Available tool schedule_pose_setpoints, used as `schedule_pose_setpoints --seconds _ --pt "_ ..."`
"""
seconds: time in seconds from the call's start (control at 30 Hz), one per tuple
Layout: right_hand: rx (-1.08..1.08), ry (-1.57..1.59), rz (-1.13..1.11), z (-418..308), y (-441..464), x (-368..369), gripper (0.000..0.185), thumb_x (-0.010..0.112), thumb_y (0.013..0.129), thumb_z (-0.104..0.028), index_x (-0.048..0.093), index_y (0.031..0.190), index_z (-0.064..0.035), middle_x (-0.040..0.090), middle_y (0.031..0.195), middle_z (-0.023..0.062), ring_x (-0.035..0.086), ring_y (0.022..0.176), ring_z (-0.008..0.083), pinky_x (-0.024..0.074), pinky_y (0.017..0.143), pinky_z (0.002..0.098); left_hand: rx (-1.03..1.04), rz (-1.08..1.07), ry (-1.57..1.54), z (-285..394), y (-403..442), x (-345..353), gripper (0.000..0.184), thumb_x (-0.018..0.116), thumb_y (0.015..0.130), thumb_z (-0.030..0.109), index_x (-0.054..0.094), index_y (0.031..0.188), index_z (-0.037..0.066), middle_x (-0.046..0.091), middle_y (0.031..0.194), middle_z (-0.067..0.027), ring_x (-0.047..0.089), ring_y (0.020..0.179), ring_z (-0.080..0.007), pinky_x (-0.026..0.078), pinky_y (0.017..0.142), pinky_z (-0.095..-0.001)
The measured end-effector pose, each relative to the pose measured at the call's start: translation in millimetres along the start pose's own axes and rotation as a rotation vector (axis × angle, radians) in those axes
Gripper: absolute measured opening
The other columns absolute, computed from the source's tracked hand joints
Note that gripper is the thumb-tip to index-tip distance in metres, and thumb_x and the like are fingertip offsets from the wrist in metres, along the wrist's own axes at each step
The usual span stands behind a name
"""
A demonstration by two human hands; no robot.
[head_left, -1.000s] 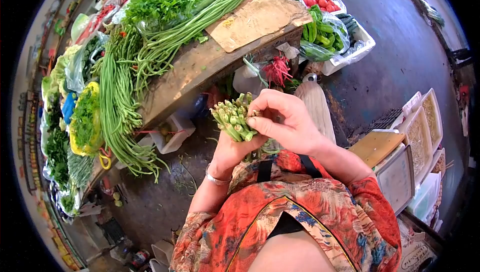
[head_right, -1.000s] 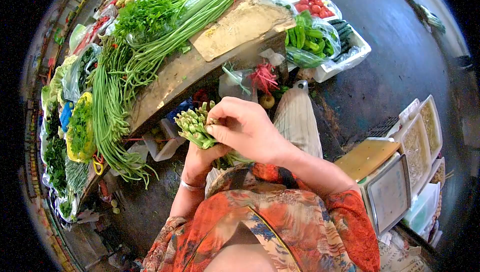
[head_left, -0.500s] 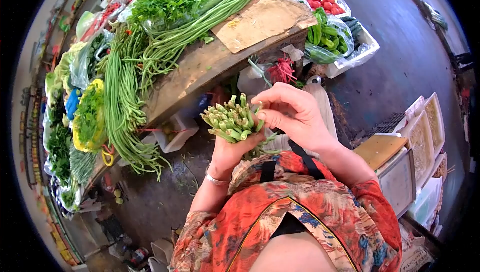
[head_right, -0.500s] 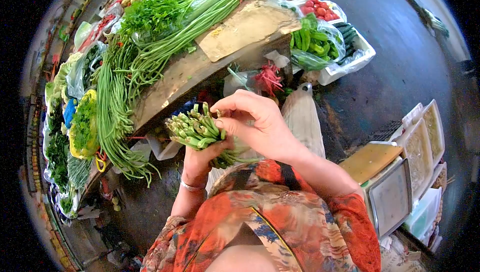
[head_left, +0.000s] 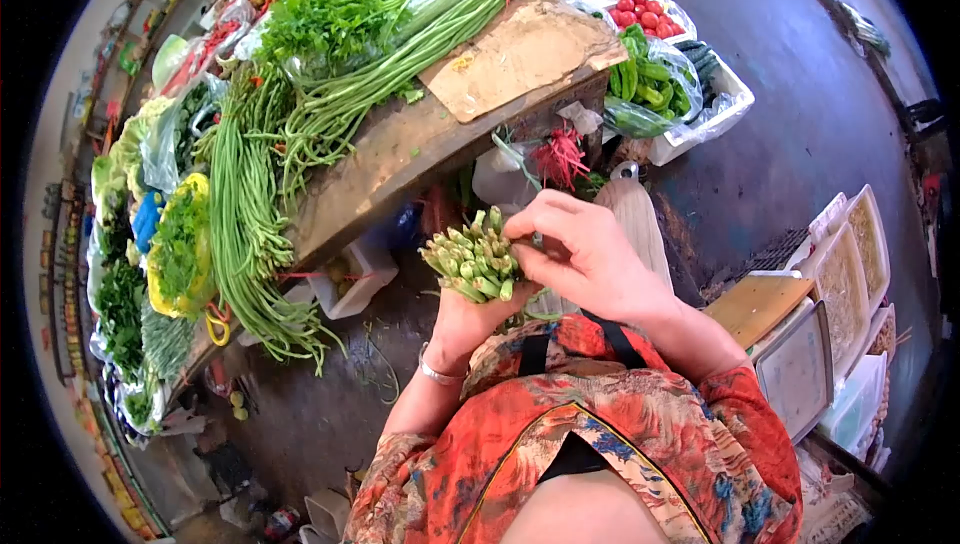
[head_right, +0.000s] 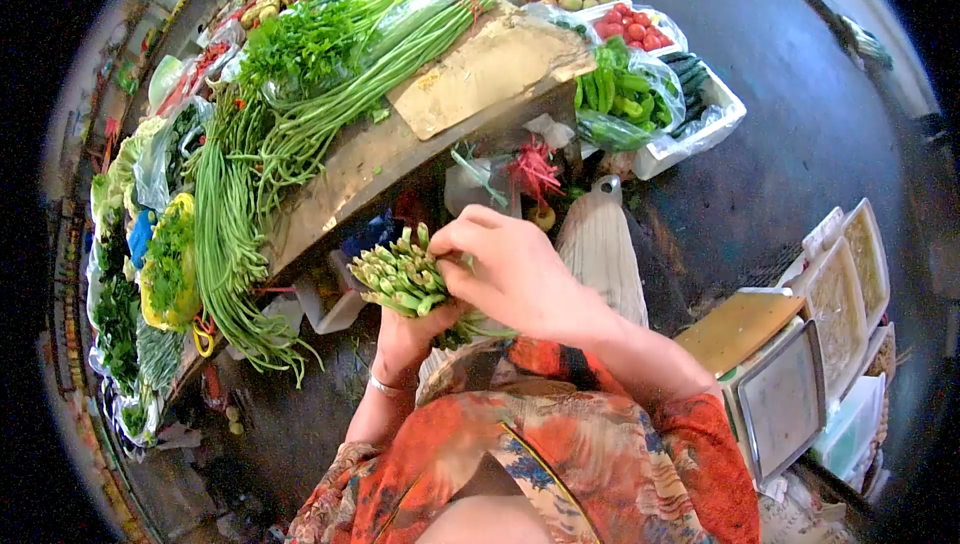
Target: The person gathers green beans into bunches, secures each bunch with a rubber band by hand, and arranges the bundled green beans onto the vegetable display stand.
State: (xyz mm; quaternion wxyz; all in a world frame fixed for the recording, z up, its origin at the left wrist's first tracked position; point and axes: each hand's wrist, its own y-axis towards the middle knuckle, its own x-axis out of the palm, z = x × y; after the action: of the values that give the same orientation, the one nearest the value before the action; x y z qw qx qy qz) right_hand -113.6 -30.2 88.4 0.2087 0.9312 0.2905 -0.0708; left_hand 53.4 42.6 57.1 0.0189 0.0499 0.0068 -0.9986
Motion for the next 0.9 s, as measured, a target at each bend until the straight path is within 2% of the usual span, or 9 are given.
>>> schedule_pose_setpoints --seconds 0.13,0.23,0.37,0.43,0.5,0.57,0.63,0.7,0.9 --pt "-0.048 0.032 0.042 2.6 -1.4 1.8 0.016 0.062 0.084 0.002 0.061 0.099 -0.0027 0.053 0.085 0.0058 0.051 0.063 0.0092 0.0404 0.054 0.0247 0.082 -0.037 0.234 6.9 4.4 1.3 0.027 0.075 0.077 0.013 0.065 0.102 0.008 0.067 0.092 -0.0043 0.065 0.085 -0.0175 0.051 0.074 -0.0323" --pt "-0.041 0.089 0.066 2.8 -1.3 2.8 0.015 0.062 0.083 0.004 0.061 0.097 -0.0033 0.053 0.085 0.0049 0.051 0.063 0.009 0.0393 0.054 0.0243 0.07 -0.045 0.215 5.7 3.0 1.2 0.03 0.075 0.077 0.014 0.064 0.105 0.008 0.067 0.094 -0.0047 0.065 0.085 -0.0179 0.052 0.074 -0.0326" --pt "-0.046 0.134 0.061 4.1 -0.4 2.4 0.016 0.063 0.084 0.004 0.061 0.099 -0.0029 0.056 0.09 0.0051 0.055 0.074 0.0108 0.0442 0.063 0.0247 -0.142 0.018 -0.097 6.0 -3.6 2.7 0.03 0.074 0.077 0.004 0.063 0.105 0.005 0.066 0.096 -0.0009 0.062 0.086 -0.011 0.051 0.076 -0.0277" --pt "0.046 0.345 0.055 2.3 -0.2 0.2 0.017 0.065 0.083 0.001 0.06 0.099 -0.0011 0.058 0.09 0.01 0.06 0.084 0.023 0.0474 0.073 0.032 -0.142 0.01 -0.22 6.9 -4.3 4.7 0.028 0.073 0.076 0.003 0.063 0.102 0.004 0.066 0.092 -0.0011 0.062 0.083 -0.0108 0.051 0.074 -0.0273" --pt "-0.012 0.264 0.061 7.0 1.1 -0.4 0.017 0.067 0.083 0.002 0.062 0.098 -0.002 0.058 0.09 0.0085 0.06 0.084 0.0211 0.0475 0.073 0.0313 -0.094 0.002 -0.058 9.5 -2.8 5.6 0.024 0.073 0.077 0.003 0.064 0.099 0.004 0.067 0.09 -0.0015 0.063 0.082 -0.0112 0.051 0.074 -0.0275" --pt "-0.094 0.195 0.044 7.0 1.6 -0.6 0.017 0.067 0.083 0.001 0.062 0.099 -0.0036 0.058 0.09 0.0085 0.06 0.084 0.0223 0.0477 0.073 0.0314 -0.103 -0.022 -0.156 8.3 -2.5 6.3 0.025 0.075 0.076 0.003 0.065 0.098 0.004 0.067 0.09 -0.0013 0.063 0.084 -0.011 0.051 0.075 -0.0276" --pt "-0.033 0.207 0.046 2.3 -2.2 1.6 0.019 0.065 0.085 0.0 0.064 0.103 -0.0052 0.058 0.091 0.0092 0.061 0.085 0.0247 0.0487 0.073 0.0324 -0.092 0.001 -0.216 4.5 -0.8 8.1 0.027 0.076 0.075 0.002 0.064 0.099 0.004 0.067 0.092 -0.001 0.062 0.086 -0.0103 0.051 0.076 -0.0274" --pt "-0.1 0.147 0.064 0.6 -4.8 2.5 0.025 0.064 0.084 0.005 0.065 0.107 -0.0044 0.059 0.096 0.0073 0.061 0.087 0.0193 0.0507 0.074 0.0304 -0.103 -0.022 -0.194 0.7 0.2 3.1 0.031 0.076 0.075 0.001 0.063 0.103 0.004 0.066 0.097 -0.0016 0.062 0.091 -0.0114 0.051 0.08 -0.0274" --pt "-0.111 0.087 0.098 2.7 -1.3 3.1 0.019 0.064 0.086 -0.001 0.065 0.104 -0.0054 0.059 0.094 0.0096 0.062 0.086 0.0259 0.0503 0.074 0.0337 -0.112 -0.013 -0.276 5.1 -1.2 7.3 0.033 0.075 0.074 0.0 0.062 0.104 0.004 0.063 0.095 -0.0013 0.06 0.088 -0.0116 0.05 0.076 -0.0277"
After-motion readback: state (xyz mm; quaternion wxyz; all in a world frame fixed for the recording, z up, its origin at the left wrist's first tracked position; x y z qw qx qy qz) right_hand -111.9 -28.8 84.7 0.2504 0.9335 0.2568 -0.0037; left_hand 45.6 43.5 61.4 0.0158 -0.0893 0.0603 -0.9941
